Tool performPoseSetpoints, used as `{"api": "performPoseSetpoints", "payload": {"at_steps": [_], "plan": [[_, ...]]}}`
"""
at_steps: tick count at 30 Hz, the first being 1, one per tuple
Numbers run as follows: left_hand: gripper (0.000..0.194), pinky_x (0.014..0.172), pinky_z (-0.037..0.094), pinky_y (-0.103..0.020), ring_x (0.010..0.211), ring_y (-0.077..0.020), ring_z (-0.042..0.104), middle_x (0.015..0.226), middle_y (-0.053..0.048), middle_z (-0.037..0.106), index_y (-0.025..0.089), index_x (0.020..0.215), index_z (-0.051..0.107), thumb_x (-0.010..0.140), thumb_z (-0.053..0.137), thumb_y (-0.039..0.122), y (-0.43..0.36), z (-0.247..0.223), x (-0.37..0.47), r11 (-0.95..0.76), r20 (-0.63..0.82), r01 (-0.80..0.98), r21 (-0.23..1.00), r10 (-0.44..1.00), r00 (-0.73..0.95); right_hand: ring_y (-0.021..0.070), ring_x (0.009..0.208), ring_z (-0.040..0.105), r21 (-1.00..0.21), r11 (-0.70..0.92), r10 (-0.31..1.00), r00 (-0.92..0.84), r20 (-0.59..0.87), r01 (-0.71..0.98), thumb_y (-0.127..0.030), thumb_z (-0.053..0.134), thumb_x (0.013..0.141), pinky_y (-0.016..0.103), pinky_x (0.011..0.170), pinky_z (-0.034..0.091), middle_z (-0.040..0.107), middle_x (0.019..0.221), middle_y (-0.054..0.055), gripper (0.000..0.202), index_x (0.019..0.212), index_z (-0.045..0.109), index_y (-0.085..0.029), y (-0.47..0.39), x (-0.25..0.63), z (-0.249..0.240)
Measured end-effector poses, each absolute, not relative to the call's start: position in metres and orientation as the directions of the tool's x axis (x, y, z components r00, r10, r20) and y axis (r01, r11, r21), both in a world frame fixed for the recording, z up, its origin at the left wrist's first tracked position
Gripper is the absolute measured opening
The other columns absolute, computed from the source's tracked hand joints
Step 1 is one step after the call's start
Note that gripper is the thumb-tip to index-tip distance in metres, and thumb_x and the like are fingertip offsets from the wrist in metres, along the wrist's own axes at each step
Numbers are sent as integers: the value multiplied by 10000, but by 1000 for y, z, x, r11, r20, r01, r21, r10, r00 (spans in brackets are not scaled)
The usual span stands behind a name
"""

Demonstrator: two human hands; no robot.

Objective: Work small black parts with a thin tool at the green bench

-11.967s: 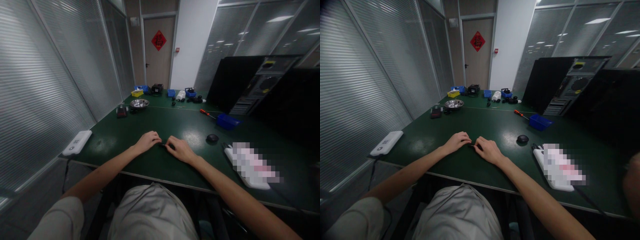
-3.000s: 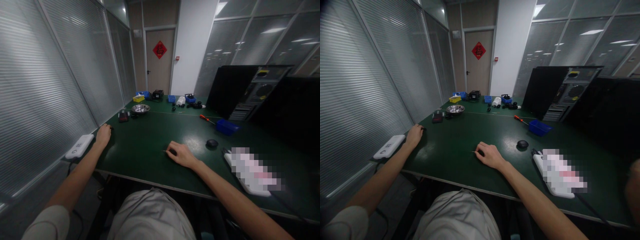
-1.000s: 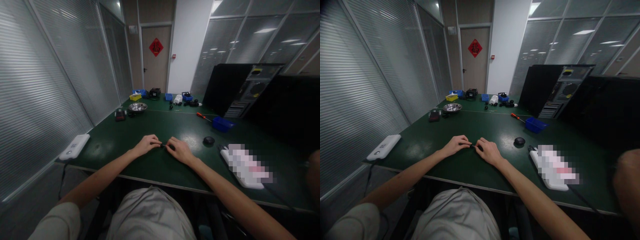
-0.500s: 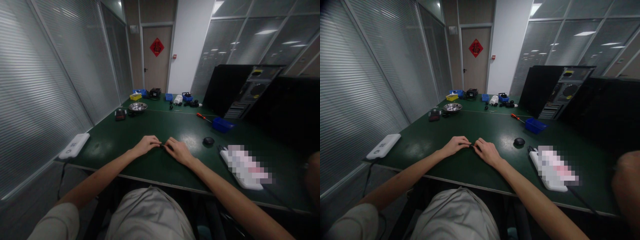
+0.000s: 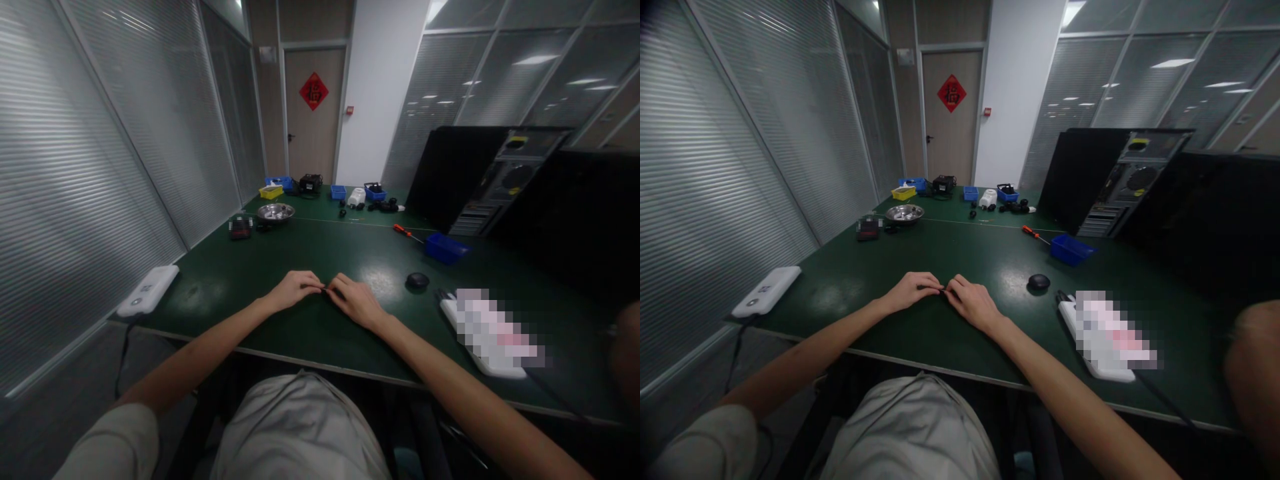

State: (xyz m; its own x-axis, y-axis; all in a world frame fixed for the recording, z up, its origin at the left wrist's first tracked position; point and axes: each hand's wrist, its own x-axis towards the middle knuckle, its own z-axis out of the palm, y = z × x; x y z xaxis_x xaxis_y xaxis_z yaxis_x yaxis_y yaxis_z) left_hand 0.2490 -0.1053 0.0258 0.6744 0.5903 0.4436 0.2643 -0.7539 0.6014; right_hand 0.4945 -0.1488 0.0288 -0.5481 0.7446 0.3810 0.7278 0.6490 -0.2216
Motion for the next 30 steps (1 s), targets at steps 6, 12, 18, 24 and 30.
{"api": "performPoseSetpoints", "payload": {"at_steps": [6,12,18,24,30], "plan": [[236,878,506,-317,961,-182,652,1068,-60,686,240,1103,793,1007,604,344,-99,29,243,-735,478,370,568,661,579,140,787,609,-215,641,752,-547,368,737,-337,504,1070,252,632,354,623,1054,25,146,1037,605,-236,-150,494,33],[238,889,501,-332,999,-197,618,1050,-64,668,224,1085,783,1021,574,319,-86,27,237,-792,401,462,398,603,690,141,785,610,-212,634,757,-541,366,744,-337,519,1063,254,630,343,628,1041,18,137,1035,608,-238,-151,496,33],[303,1001,482,-373,1156,-216,580,1225,-90,650,245,1260,708,1055,493,302,-106,35,236,-818,429,446,365,572,699,139,792,612,-235,639,757,-542,365,733,-325,532,1054,248,638,353,629,1049,23,126,1034,617,-234,-152,497,35],[315,979,497,-369,1105,-216,602,1148,-83,681,242,1289,676,994,627,342,-111,37,242,-822,380,334,460,523,763,147,804,611,-237,653,742,-546,390,719,-330,530,1052,254,651,361,633,1022,24,138,1024,620,-230,-153,497,35],[224,1027,477,-384,1164,-223,594,1187,-80,674,229,1163,710,1008,599,348,-105,35,235,-802,387,413,432,578,718,141,782,605,-245,647,748,-538,388,722,-336,531,1049,256,635,345,639,1020,20,141,1024,624,-233,-151,499,34]]}}
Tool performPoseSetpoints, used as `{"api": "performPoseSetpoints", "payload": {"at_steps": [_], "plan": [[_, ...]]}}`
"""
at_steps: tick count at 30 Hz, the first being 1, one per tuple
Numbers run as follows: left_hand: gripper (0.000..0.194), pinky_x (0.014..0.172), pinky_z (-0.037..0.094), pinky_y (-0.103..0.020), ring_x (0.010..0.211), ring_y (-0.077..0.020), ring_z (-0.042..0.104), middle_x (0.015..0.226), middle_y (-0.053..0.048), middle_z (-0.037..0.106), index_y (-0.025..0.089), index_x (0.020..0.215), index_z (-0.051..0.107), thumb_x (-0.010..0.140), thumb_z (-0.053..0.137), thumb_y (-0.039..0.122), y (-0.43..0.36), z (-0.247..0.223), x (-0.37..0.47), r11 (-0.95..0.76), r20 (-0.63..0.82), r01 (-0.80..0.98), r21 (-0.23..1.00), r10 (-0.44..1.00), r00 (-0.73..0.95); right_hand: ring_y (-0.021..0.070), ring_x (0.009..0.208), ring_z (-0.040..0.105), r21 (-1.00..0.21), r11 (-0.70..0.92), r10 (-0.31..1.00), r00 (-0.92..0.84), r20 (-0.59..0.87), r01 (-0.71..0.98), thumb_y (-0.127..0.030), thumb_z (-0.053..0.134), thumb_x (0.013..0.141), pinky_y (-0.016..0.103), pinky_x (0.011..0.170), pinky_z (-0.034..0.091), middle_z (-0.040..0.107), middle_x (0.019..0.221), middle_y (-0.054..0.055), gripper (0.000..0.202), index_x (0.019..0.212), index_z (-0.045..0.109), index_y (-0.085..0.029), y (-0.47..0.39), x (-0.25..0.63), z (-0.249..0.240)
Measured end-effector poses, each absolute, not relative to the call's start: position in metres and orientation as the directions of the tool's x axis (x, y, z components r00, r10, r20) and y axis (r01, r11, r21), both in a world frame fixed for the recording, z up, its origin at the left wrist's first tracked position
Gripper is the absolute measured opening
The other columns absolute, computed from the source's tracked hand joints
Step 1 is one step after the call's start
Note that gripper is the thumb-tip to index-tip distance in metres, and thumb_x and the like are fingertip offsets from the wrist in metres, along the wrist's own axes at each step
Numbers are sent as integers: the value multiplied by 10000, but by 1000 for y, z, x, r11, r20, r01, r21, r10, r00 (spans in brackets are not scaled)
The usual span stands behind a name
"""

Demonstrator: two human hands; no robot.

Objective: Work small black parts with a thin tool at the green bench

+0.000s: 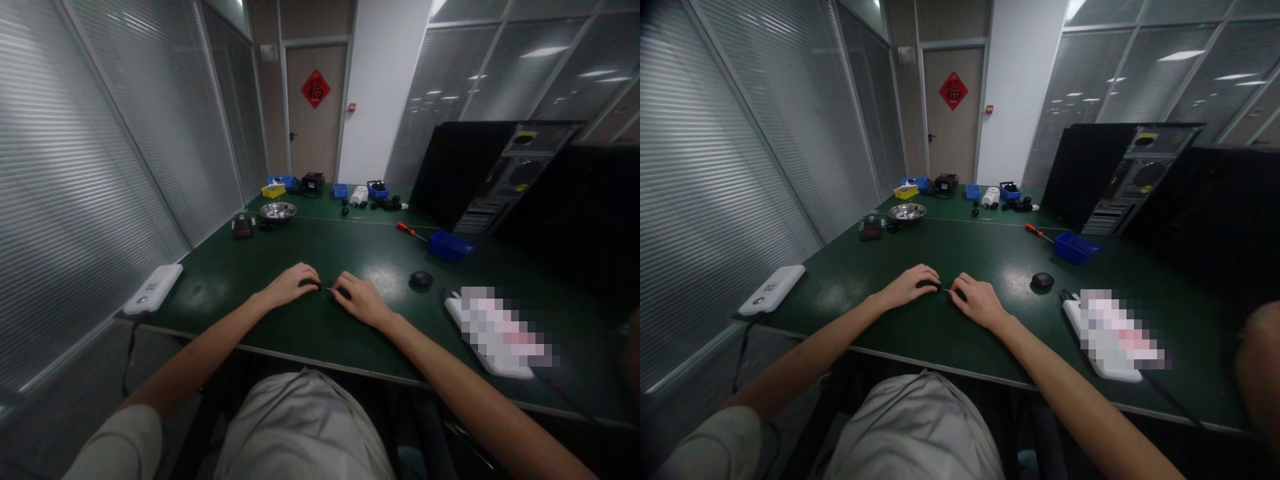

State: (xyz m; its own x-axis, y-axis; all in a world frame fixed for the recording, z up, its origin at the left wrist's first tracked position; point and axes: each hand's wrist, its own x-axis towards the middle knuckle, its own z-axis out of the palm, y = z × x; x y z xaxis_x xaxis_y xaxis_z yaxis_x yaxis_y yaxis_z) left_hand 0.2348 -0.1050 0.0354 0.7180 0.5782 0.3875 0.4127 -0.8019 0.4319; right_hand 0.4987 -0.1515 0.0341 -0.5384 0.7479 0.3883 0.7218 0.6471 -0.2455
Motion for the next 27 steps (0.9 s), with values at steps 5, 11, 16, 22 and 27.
{"api": "performPoseSetpoints", "payload": {"at_steps": [5,11,16,22,27], "plan": [[268,1019,485,-360,1144,-200,619,1204,-69,683,234,1240,668,1046,517,340,-94,31,225,-795,322,465,390,591,740,141,795,609,-251,643,751,-534,388,723,-336,530,1051,254,636,344,640,1028,20,143,1014,620,-232,-152,499,35],[341,1066,467,-413,1187,-238,622,1270,-103,679,209,1285,668,1027,489,344,-43,26,107,-576,318,767,282,810,492,136,751,596,-257,633,762,-529,373,730,-343,529,1049,261,617,336,640,1030,20,149,1020,628,-236,-153,500,37],[364,1074,465,-423,1187,-282,634,1252,-123,709,180,1212,718,960,515,347,-18,17,-6,-223,348,942,252,929,127,139,765,598,-264,636,760,-532,372,725,-337,528,1049,258,633,349,636,1026,25,152,1031,637,-233,-153,500,38],[398,1019,504,-404,1092,-276,670,1225,-109,730,180,1201,738,929,514,364,-16,9,-26,-142,366,941,308,931,21,146,802,610,-275,643,756,-536,376,714,-343,534,1047,256,650,366,639,1022,24,150,1011,628,-231,-151,501,35],[383,1031,492,-391,1100,-270,664,1199,-127,733,146,1180,738,914,545,344,-19,13,-18,-135,428,931,340,904,-26,142,791,607,-263,654,747,-548,376,710,-344,534,1048,254,646,362,638,1024,20,147,1018,624,-232,-151,501,35]]}}
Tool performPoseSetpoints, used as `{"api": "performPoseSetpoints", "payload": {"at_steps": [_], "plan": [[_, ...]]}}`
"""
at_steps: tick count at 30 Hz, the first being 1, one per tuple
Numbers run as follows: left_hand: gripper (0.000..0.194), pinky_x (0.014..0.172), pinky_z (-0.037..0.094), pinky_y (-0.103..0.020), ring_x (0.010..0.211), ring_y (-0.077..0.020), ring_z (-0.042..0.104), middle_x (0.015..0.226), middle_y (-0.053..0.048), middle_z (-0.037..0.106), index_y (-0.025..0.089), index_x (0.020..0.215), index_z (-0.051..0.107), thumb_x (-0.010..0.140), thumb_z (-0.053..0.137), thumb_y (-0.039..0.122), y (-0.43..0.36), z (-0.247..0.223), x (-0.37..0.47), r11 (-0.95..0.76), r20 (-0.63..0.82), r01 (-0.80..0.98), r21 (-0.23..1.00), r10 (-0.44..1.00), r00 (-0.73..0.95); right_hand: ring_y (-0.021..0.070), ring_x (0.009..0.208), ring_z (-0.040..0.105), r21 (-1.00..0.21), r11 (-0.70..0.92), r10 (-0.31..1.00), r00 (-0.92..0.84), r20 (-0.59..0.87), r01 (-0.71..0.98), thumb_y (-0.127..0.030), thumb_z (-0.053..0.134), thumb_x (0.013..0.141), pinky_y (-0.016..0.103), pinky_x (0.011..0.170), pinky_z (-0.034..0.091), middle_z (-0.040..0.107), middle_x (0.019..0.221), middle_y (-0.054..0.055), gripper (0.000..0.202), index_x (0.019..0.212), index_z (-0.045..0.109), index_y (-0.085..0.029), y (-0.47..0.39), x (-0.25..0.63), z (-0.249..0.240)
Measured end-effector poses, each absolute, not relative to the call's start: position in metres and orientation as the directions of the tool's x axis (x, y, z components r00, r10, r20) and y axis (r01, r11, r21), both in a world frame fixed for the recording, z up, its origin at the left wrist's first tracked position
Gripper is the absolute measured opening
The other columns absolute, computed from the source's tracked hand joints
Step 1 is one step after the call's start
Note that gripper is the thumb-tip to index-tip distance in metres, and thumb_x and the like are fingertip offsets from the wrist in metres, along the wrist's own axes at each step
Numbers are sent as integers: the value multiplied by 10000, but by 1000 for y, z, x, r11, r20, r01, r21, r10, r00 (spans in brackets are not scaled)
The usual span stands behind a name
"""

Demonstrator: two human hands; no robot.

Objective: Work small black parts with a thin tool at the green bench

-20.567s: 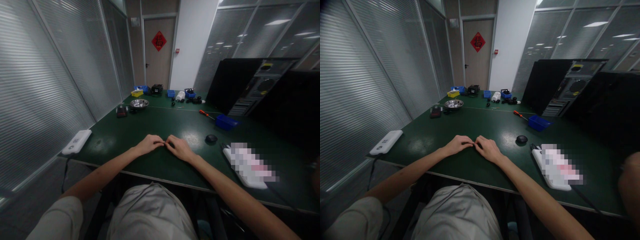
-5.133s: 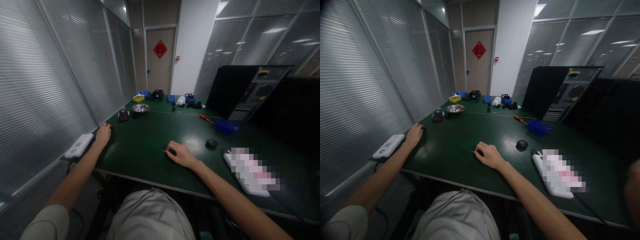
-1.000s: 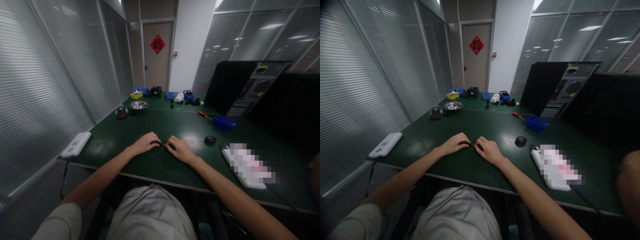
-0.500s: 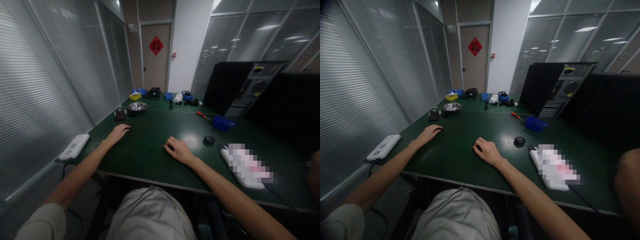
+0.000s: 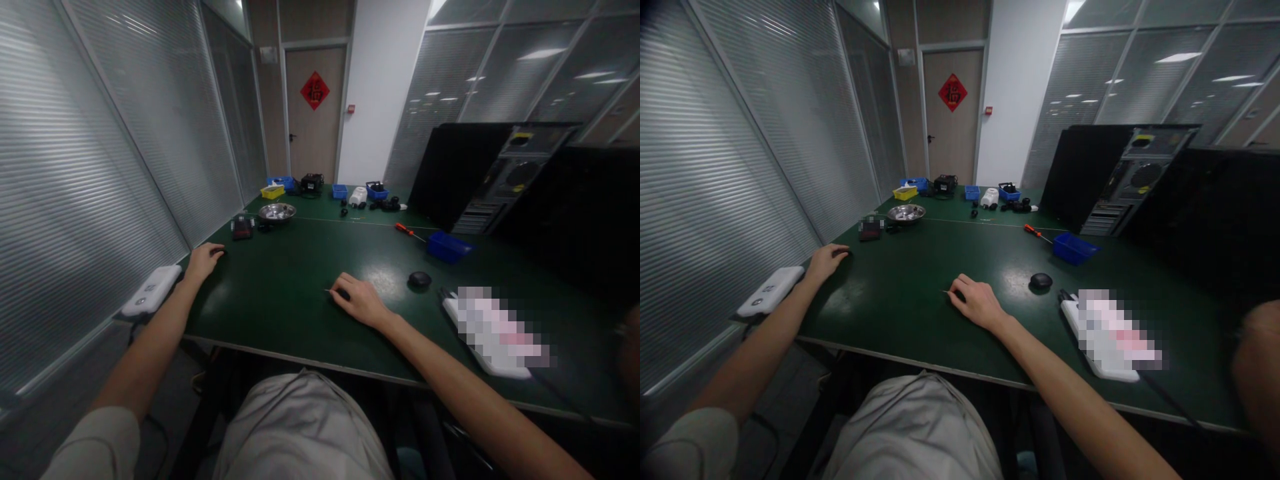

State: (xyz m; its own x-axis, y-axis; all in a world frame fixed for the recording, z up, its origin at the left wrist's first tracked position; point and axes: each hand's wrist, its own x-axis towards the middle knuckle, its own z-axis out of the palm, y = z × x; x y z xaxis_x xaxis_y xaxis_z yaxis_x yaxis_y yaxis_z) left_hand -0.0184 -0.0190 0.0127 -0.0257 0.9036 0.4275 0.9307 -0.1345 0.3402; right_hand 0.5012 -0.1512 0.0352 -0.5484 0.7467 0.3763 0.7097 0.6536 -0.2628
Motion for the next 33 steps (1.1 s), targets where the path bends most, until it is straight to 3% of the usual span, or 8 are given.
{"api": "performPoseSetpoints", "payload": {"at_steps": [6,16,23,27,33], "plan": [[323,1087,447,-431,1176,-283,615,1217,-112,722,195,1065,772,944,490,297,-22,18,-12,-160,417,957,240,907,48,141,775,603,-261,652,747,-544,383,712,-349,534,1047,256,640,361,640,1024,21,151,1016,625,-233,-152,501,36],[373,1076,455,-437,1146,-297,615,1191,-135,703,186,1124,761,936,446,256,-26,19,-5,-155,418,977,149,905,80,140,773,607,-267,656,746,-553,372,706,-346,530,1048,252,652,378,641,1027,24,155,1022,630,-230,-153,501,38],[419,984,488,-373,1082,-266,588,1182,-133,628,170,1170,742,966,388,263,-33,18,2,-114,403,991,65,912,79,142,786,609,-270,651,751,-552,361,710,-339,541,1044,252,653,374,639,1024,19,140,1017,629,-233,-152,500,37],[406,953,495,-405,1085,-305,558,1145,-142,640,194,1135,761,947,402,223,-35,21,6,-89,387,996,6,919,80,145,791,611,-271,655,748,-553,367,706,-338,540,1044,254,658,379,642,1022,21,141,1018,631,-233,-152,500,37],[466,974,495,-449,1116,-328,567,1217,-160,644,180,1249,717,931,376,157,-36,20,4,-105,419,994,33,904,82,139,761,604,-265,658,744,-554,375,705,-339,540,1045,257,651,373,645,1020,19,140,1012,626,-235,-153,501,37]]}}
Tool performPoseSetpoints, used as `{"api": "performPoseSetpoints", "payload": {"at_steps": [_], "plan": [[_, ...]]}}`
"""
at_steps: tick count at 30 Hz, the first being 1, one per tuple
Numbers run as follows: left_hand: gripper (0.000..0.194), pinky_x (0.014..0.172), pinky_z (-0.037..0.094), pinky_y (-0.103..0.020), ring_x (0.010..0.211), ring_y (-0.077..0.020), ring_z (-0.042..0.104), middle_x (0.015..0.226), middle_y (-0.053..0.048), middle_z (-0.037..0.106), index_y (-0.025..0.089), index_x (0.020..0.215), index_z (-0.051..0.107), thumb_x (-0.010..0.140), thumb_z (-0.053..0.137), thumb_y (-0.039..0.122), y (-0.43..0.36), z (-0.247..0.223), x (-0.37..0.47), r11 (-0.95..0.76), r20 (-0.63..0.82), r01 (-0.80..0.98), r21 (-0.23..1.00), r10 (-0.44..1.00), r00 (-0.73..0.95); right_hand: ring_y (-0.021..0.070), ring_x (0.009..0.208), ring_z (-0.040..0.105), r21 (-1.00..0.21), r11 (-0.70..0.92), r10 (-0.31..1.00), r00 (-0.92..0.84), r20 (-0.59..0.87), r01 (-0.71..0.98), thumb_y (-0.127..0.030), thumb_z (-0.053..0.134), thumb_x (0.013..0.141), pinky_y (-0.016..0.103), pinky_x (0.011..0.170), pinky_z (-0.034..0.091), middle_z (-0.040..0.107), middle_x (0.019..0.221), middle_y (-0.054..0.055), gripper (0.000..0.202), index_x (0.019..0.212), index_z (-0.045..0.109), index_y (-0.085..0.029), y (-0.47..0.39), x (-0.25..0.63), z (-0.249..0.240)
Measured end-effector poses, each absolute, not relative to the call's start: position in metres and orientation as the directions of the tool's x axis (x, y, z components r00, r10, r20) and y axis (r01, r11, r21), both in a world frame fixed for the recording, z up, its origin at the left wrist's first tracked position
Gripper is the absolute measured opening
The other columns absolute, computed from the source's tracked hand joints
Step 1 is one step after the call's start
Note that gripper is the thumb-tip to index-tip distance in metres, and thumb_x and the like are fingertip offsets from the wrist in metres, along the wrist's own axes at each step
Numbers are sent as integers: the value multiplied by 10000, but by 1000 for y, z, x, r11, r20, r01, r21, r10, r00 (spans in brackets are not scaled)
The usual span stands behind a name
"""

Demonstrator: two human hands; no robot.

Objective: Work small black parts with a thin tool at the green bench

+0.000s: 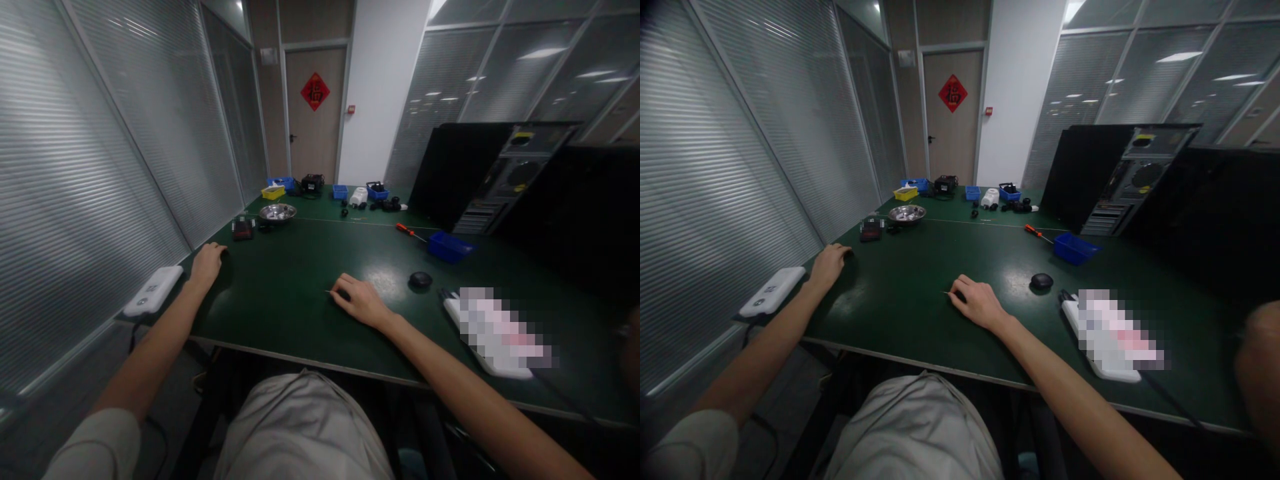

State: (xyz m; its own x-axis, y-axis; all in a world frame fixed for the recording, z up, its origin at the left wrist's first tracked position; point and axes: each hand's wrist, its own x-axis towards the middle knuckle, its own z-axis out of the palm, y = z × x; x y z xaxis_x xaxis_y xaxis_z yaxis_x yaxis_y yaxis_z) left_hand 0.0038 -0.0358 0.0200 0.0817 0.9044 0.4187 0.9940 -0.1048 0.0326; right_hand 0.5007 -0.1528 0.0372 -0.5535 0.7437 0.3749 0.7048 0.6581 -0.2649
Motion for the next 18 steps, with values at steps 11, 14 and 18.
{"api": "performPoseSetpoints", "payload": {"at_steps": [11,14,18], "plan": [[403,1009,492,-440,1130,-319,602,1212,-150,663,173,1179,729,938,407,193,-34,19,1,-87,426,994,61,903,53,143,774,606,-264,654,750,-559,354,709,-349,536,1046,257,651,365,647,1032,20,151,1023,629,-233,-152,501,37],[397,1026,486,-423,1130,-309,617,1194,-147,671,169,1161,742,936,416,194,-34,19,0,-83,420,995,56,906,52,145,789,612,-263,657,746,-561,359,707,-341,540,1045,257,656,368,645,1032,19,140,1023,627,-233,-151,501,37],[412,1011,497,-415,1111,-308,636,1165,-156,680,150,1173,745,947,406,210,-35,18,2,-42,419,999,25,908,28,143,785,611,-264,655,749,-559,357,708,-340,543,1043,257,663,371,643,1022,15,138,1016,626,-233,-151,501,36]]}}
